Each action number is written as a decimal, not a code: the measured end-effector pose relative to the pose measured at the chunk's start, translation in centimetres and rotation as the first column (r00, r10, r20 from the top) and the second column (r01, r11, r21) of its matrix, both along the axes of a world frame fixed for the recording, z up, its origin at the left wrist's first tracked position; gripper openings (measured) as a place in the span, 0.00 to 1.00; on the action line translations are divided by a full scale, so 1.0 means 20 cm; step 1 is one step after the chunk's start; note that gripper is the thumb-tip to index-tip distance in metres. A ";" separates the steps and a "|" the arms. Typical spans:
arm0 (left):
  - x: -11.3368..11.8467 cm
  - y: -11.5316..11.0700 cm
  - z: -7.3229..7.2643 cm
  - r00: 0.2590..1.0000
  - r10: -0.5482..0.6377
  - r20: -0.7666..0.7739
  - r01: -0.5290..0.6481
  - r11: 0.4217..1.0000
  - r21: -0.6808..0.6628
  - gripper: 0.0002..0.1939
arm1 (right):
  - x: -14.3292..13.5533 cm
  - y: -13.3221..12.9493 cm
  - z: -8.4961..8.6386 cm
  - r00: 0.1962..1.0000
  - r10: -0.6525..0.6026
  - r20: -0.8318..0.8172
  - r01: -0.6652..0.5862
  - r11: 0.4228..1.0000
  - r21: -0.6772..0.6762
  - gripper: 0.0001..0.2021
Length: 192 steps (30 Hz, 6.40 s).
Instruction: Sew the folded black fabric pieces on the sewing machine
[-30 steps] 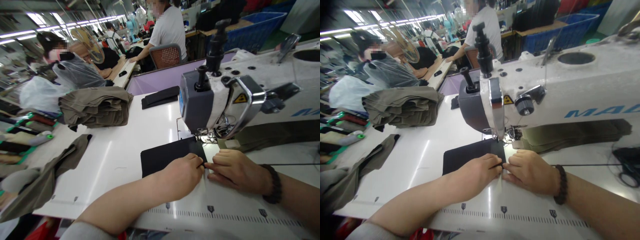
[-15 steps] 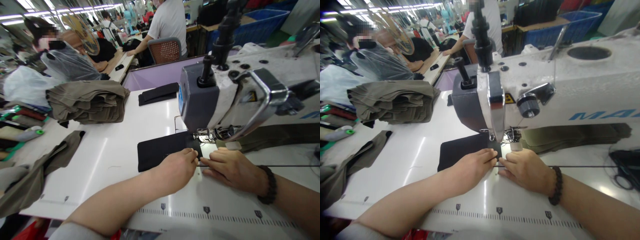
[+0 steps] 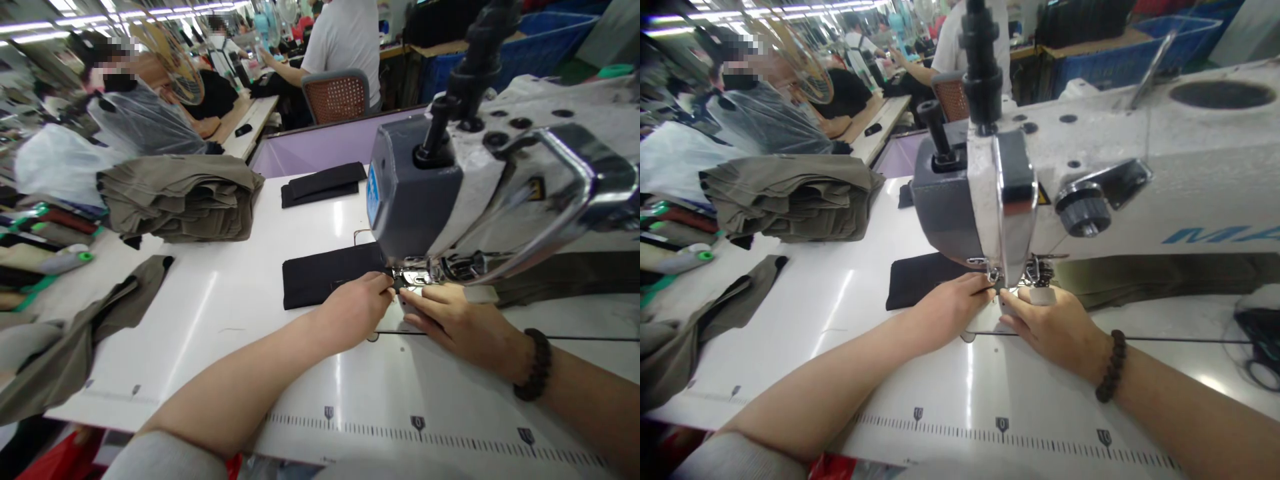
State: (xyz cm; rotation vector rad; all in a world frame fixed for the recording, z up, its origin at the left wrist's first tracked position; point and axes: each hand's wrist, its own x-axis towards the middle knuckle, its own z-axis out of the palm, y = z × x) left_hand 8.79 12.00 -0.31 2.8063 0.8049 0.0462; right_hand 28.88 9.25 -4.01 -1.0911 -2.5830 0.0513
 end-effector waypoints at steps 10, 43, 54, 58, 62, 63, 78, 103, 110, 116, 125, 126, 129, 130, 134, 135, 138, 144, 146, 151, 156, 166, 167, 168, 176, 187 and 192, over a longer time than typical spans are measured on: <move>0.01 0.06 -0.05 0.993 0.088 0.077 -0.090 0.996 0.014 0.08 | 0.00 0.00 -0.01 0.999 -0.045 0.022 0.045 0.999 0.000 0.16; -0.19 0.17 0.18 0.832 0.552 -0.048 -0.554 0.829 -0.070 0.31 | -0.01 -0.01 0.02 0.998 -0.063 0.021 0.061 0.994 0.088 0.13; -0.38 0.00 0.03 0.621 0.658 0.427 -0.610 0.747 -0.265 0.30 | 0.00 0.00 0.03 0.998 -0.036 0.041 0.038 0.999 -0.037 0.13; -0.29 -0.16 -0.02 0.986 0.142 0.091 -0.153 0.980 0.128 0.16 | 0.01 0.00 0.03 0.999 -0.033 0.039 0.034 0.999 -0.040 0.13; -0.21 -0.17 -0.04 0.997 -0.043 -0.063 0.055 0.978 0.202 0.17 | 0.01 0.00 0.03 1.000 -0.012 0.011 0.013 0.999 -0.053 0.13; -0.19 -0.15 -0.05 0.997 -0.036 -0.068 0.050 0.975 0.217 0.17 | 0.01 0.00 0.03 1.000 -0.010 0.002 0.010 0.998 -0.059 0.13; -0.04 0.03 -0.05 0.998 0.059 0.021 -0.062 0.987 0.146 0.19 | 0.03 -0.01 0.05 0.996 0.060 -0.070 -0.063 0.997 -0.036 0.16; -0.07 0.06 -0.10 0.991 0.042 0.128 -0.049 0.997 0.053 0.18 | 0.02 -0.02 0.03 0.999 0.015 -0.041 -0.015 1.000 0.009 0.15; -0.07 0.08 -0.11 0.988 0.012 0.157 -0.028 0.994 0.103 0.15 | 0.01 -0.01 0.03 0.999 -0.007 -0.045 0.007 1.000 0.009 0.14; -0.07 0.02 -0.05 0.981 -0.143 0.133 0.132 0.987 0.088 0.14 | 0.01 -0.03 0.06 0.995 0.096 -0.020 -0.096 0.995 0.017 0.16; -0.05 0.04 -0.05 0.987 -0.058 0.150 0.047 0.996 0.079 0.14 | 0.00 -0.02 0.03 1.000 -0.006 -0.011 0.007 1.000 0.012 0.15; -0.05 0.04 -0.05 0.987 -0.052 0.153 0.040 0.996 0.080 0.14 | 0.00 -0.01 0.03 1.000 -0.018 -0.014 0.018 1.000 0.012 0.15; -0.05 0.06 -0.07 0.985 -0.045 0.164 0.031 0.996 0.087 0.13 | 0.00 -0.01 0.01 0.997 -0.062 -0.034 0.062 0.998 -0.006 0.16; -0.05 0.07 -0.07 0.985 -0.043 0.169 0.028 0.996 0.089 0.12 | 0.00 -0.01 0.01 0.996 -0.080 -0.039 0.079 0.997 -0.010 0.16; -0.05 0.09 -0.08 0.983 -0.017 0.183 0.001 0.996 0.089 0.12 | -0.01 -0.01 -0.01 0.992 -0.123 -0.025 0.123 0.992 -0.008 0.16; -0.05 0.09 -0.08 0.983 -0.009 0.186 -0.008 0.996 0.086 0.13 | -0.01 -0.01 -0.01 0.992 -0.121 -0.022 0.120 0.993 -0.006 0.16; -0.04 0.10 -0.09 0.982 0.011 0.190 -0.028 0.996 0.085 0.13 | -0.01 0.00 -0.01 0.994 -0.112 -0.017 0.112 0.994 -0.011 0.16; -0.04 0.12 -0.10 0.980 0.017 0.198 -0.037 0.994 0.099 0.12 | -0.01 0.00 0.00 0.993 -0.120 0.006 0.120 0.993 0.003 0.16; -0.05 0.13 -0.10 0.979 0.012 0.203 -0.031 0.995 0.092 0.12 | -0.01 0.00 0.01 0.992 -0.123 0.007 0.123 0.992 0.012 0.15; -0.05 0.14 -0.11 0.979 0.017 0.204 -0.035 0.996 0.085 0.11 | -0.01 -0.01 0.01 0.993 -0.121 0.002 0.121 0.992 0.048 0.14; -0.04 0.13 -0.11 0.983 0.076 0.168 -0.098 0.987 0.127 0.12 | -0.01 -0.01 0.00 0.992 -0.122 -0.004 0.122 0.992 0.040 0.14; 0.00 -0.11 0.05 0.994 0.045 -0.104 -0.036 0.995 0.090 0.13 | 0.01 0.00 0.01 0.997 -0.031 -0.066 0.033 0.999 0.025 0.15; 0.00 -0.13 0.05 0.994 0.004 -0.109 0.005 0.997 0.083 0.13 | 0.02 0.00 0.02 0.998 -0.013 -0.063 0.015 0.999 0.029 0.15; 0.00 -0.13 0.05 0.993 -0.027 -0.111 0.036 0.997 0.075 0.13 | 0.02 -0.01 0.02 0.998 0.008 -0.059 -0.006 0.999 0.031 0.15; -0.02 -0.14 0.09 0.976 -0.184 -0.113 0.183 0.983 -0.023 0.11 | 0.00 -0.09 0.07 0.975 0.218 -0.035 -0.213 0.972 0.103 0.14; -0.02 -0.11 0.07 0.992 -0.102 -0.076 0.103 0.995 0.012 0.12 | 0.00 -0.07 0.06 0.990 0.137 -0.006 -0.137 0.987 0.081 0.17; -0.03 -0.07 0.04 0.997 -0.062 -0.038 0.063 0.997 0.033 0.13 | 0.00 -0.05 0.04 0.998 0.064 0.028 -0.065 0.996 0.060 0.17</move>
